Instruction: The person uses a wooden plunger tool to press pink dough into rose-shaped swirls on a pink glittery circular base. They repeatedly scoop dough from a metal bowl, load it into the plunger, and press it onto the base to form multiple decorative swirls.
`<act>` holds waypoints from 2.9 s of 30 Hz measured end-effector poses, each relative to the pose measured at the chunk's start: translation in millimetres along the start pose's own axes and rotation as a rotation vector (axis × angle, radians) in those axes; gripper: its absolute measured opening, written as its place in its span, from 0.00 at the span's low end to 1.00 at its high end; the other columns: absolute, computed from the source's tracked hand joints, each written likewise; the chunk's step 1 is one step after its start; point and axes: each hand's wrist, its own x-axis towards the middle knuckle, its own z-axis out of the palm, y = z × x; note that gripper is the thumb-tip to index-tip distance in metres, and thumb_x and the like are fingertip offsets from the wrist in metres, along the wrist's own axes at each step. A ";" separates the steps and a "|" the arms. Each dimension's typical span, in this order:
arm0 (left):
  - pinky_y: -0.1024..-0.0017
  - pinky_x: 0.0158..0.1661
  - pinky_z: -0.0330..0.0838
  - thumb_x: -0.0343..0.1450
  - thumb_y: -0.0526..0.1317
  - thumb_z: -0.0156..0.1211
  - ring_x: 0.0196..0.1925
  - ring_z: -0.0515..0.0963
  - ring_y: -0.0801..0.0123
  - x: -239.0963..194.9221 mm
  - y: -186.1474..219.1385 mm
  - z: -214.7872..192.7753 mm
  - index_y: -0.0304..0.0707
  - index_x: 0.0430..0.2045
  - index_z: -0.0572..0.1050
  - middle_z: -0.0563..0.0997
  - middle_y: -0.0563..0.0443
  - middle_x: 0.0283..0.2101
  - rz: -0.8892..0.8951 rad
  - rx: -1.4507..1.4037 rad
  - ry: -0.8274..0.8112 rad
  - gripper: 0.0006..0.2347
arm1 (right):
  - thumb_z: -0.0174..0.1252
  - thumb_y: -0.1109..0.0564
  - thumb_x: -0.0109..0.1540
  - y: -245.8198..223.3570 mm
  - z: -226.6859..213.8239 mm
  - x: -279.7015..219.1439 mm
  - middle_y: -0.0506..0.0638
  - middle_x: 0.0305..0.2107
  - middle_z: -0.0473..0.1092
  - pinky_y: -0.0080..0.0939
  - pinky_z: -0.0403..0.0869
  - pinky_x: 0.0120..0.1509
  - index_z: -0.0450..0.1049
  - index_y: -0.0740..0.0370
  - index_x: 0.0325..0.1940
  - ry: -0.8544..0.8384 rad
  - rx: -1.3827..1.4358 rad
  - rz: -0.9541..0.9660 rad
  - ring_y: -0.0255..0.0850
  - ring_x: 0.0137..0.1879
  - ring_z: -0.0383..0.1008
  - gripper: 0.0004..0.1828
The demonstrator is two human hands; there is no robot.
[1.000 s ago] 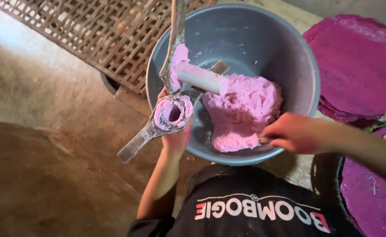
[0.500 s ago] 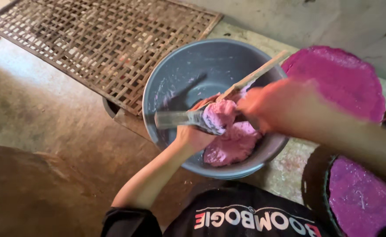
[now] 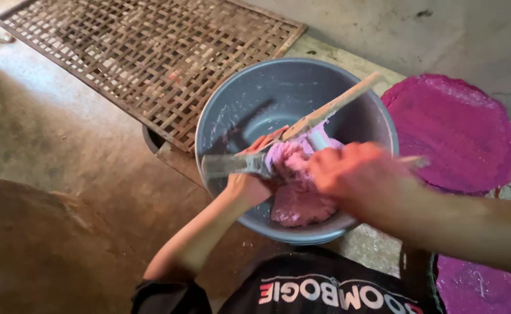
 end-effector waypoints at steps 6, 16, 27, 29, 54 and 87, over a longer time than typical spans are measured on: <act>0.64 0.51 0.74 0.60 0.34 0.72 0.53 0.81 0.57 -6.6 -1.4 -1.9 0.36 0.58 0.71 0.80 0.44 0.54 -0.323 -0.172 -0.030 0.28 | 0.58 0.57 0.52 -0.7 13.7 -11.1 0.50 0.28 0.71 0.41 0.75 0.31 0.73 0.58 0.42 0.045 0.193 -0.011 0.42 0.29 0.76 0.14; 0.72 0.48 0.74 0.76 0.32 0.49 0.46 0.78 0.68 -4.2 -36.5 19.7 0.26 0.64 0.68 0.79 0.46 0.45 -0.443 -1.786 -0.096 0.19 | 0.58 0.54 0.55 39.6 -8.5 -13.8 0.43 0.28 0.68 0.40 0.71 0.30 0.73 0.52 0.42 0.024 -0.005 -0.054 0.37 0.31 0.74 0.11; 0.70 0.40 0.76 0.71 0.41 0.53 0.45 0.82 0.59 -7.2 -27.1 9.4 0.37 0.57 0.75 0.80 0.36 0.49 -0.803 -1.660 0.081 0.19 | 0.58 0.57 0.53 22.4 -8.8 -34.5 0.46 0.30 0.69 0.40 0.72 0.29 0.74 0.59 0.47 0.020 -0.013 0.024 0.38 0.29 0.75 0.18; 0.69 0.47 0.76 0.67 0.42 0.58 0.51 0.81 0.58 0.4 -26.9 -2.0 0.40 0.54 0.76 0.78 0.40 0.55 -0.486 -1.003 0.027 0.20 | 0.58 0.58 0.53 26.5 -13.1 -36.2 0.46 0.26 0.68 0.41 0.71 0.28 0.73 0.58 0.42 0.036 0.012 0.021 0.38 0.28 0.74 0.13; 0.64 0.53 0.77 0.68 0.45 0.62 0.50 0.80 0.58 44.0 -31.5 -15.7 0.53 0.56 0.69 0.70 0.37 0.65 -0.429 -0.280 0.330 0.21 | 0.56 0.60 0.67 -54.6 135.9 -21.6 0.63 0.43 0.79 0.43 0.79 0.52 0.73 0.65 0.64 0.266 1.283 0.503 0.47 0.47 0.82 0.20; 0.64 0.53 0.71 0.65 0.33 0.69 0.54 0.76 0.62 -23.4 123.9 168.9 0.34 0.55 0.70 0.76 0.46 0.51 -0.236 -1.424 -0.779 0.23 | 0.60 0.43 0.66 21.9 87.6 -216.7 0.70 0.72 0.56 0.51 0.81 0.55 0.39 0.49 0.79 1.341 1.650 -0.105 0.58 0.62 0.74 0.47</act>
